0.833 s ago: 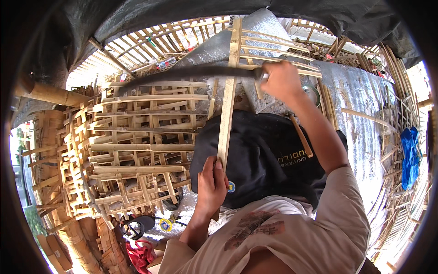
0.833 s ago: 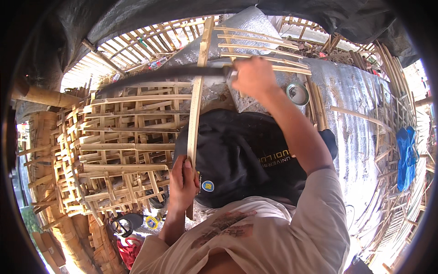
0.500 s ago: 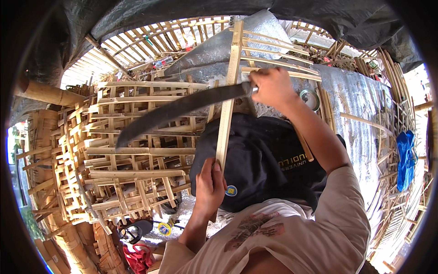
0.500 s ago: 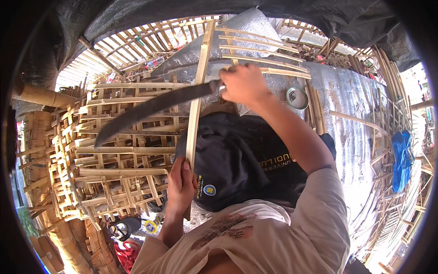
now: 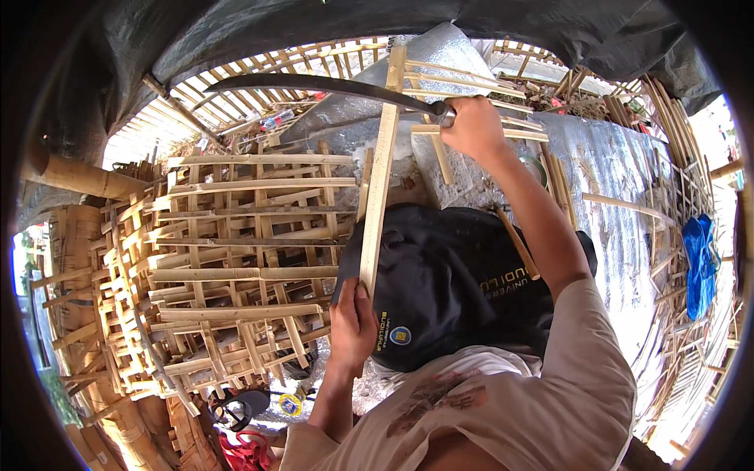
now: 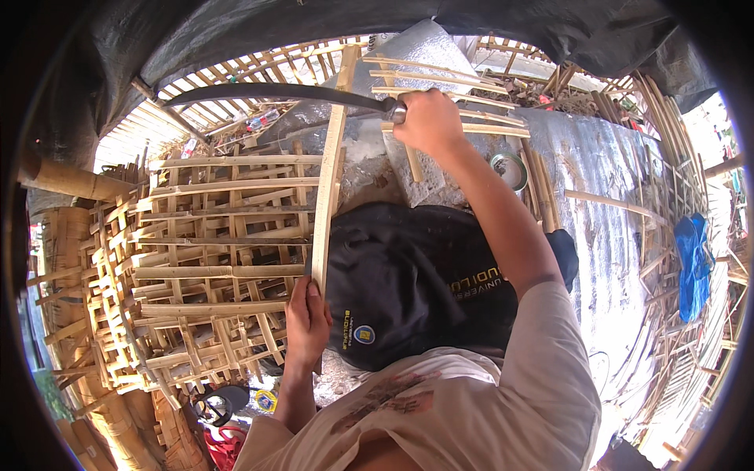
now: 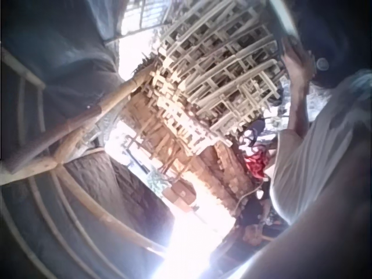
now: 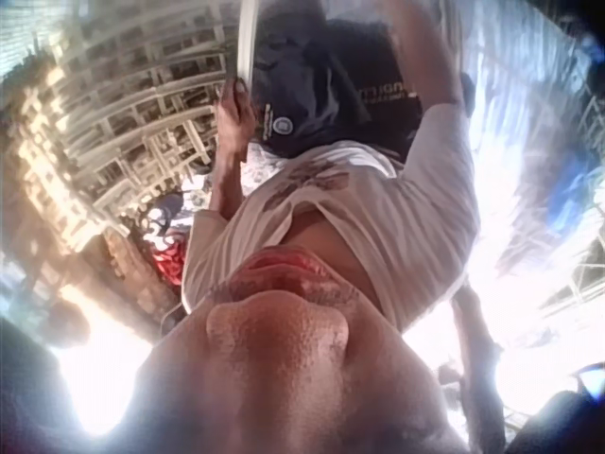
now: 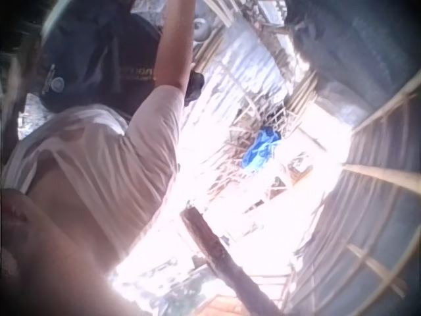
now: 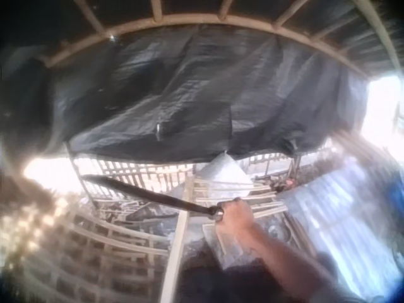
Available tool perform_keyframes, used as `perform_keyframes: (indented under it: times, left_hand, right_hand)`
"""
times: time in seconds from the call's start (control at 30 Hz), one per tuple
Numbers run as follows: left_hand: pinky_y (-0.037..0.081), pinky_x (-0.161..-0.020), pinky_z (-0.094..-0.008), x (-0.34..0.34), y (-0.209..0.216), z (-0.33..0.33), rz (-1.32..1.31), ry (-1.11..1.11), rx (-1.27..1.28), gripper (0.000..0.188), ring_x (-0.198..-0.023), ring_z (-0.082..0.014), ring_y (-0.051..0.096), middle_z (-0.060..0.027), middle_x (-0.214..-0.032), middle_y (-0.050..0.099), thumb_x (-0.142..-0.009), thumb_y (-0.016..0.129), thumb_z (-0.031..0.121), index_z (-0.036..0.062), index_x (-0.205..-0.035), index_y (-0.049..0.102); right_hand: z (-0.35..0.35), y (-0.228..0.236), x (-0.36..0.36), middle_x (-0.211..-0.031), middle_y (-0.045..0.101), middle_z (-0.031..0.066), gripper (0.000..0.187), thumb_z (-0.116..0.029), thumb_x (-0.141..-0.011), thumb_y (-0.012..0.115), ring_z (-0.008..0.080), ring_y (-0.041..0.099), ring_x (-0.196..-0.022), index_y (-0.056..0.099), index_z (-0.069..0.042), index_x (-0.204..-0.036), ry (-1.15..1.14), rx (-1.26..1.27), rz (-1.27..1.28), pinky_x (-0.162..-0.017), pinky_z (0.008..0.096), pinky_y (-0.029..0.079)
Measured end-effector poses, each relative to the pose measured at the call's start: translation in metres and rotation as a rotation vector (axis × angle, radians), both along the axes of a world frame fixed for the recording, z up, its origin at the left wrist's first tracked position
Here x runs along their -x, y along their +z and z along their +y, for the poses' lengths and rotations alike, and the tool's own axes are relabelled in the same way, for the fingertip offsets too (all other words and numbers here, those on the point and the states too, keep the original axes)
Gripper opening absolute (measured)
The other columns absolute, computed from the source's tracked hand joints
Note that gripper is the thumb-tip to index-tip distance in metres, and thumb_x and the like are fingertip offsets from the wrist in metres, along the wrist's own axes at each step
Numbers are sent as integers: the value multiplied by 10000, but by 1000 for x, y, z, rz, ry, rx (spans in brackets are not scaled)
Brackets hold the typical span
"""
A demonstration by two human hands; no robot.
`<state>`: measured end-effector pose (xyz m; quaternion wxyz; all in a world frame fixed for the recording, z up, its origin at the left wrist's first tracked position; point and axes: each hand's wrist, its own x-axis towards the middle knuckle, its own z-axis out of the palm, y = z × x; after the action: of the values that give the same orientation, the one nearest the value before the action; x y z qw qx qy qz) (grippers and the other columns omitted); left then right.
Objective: The person assembles thin wooden slats into a lattice structure using a hammer to drive small nails and a machete to trim the ends of the wood.
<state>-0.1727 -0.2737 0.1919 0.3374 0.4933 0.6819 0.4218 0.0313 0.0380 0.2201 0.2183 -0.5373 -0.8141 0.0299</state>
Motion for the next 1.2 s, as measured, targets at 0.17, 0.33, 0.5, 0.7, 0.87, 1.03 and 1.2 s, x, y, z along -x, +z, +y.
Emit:
perform_keyframes:
  times: [0.17,0.33,0.5,0.7,0.87,1.03,1.2]
  left_hand:
    - [380,-432,-263,-5,1,-9,-5,-54,60,265,-447,-80,462,-22,-533,489,-1060,391,156,-30,-1146,560]
    - [384,-426,-278,-6,10,-23,-151,-69,118,221,-449,-102,506,-40,-528,505,-1054,402,150,-19,-1035,543]
    - [391,-429,-273,-11,14,-22,-180,-64,211,236,-452,-88,510,-35,-530,500,-1060,400,169,-7,-970,528]
    - [322,-426,-245,-18,2,-28,-525,-7,159,230,-459,-74,425,-11,-572,449,-1068,406,178,27,-949,532]
    - [282,-359,-230,-8,5,-17,-735,-134,354,325,-396,-66,349,-9,-567,438,-1092,328,265,27,-1053,546]
    - [234,-324,-203,-14,-10,2,-1003,-90,334,272,-383,-50,289,-4,-569,406,-1092,311,267,63,-1073,490]
    - [222,-324,-184,-26,-1,21,-1018,-94,342,253,-397,-33,270,15,-592,388,-1092,311,267,83,-1101,484]
  right_hand:
    - [27,5,-18,-842,697,228,237,-204,-711,652,401,684,-824,726,-74,-896,-101,31,-63,-800,470,574]
    - [14,7,-15,-842,700,223,228,-184,-685,650,412,680,-820,720,-69,-868,13,-79,-8,-783,484,569]
    - [27,15,-37,-877,704,222,252,-228,-733,662,391,696,-869,739,-102,-938,-145,87,-121,-808,468,578]
    - [53,-3,-61,-918,704,237,295,-239,-745,669,403,689,-906,728,-75,-982,-242,168,24,-862,463,565]
    - [42,-28,-87,-839,706,231,339,-333,-810,703,376,707,-820,721,-1,-876,-346,280,253,-721,447,560]
    - [-40,-24,-96,-573,638,116,361,-342,-841,749,254,626,-523,685,-12,-712,-208,283,410,-548,406,493]
    - [-149,-46,-60,-526,541,106,294,-232,-837,767,274,521,-449,610,-37,-682,90,62,504,-480,393,406]
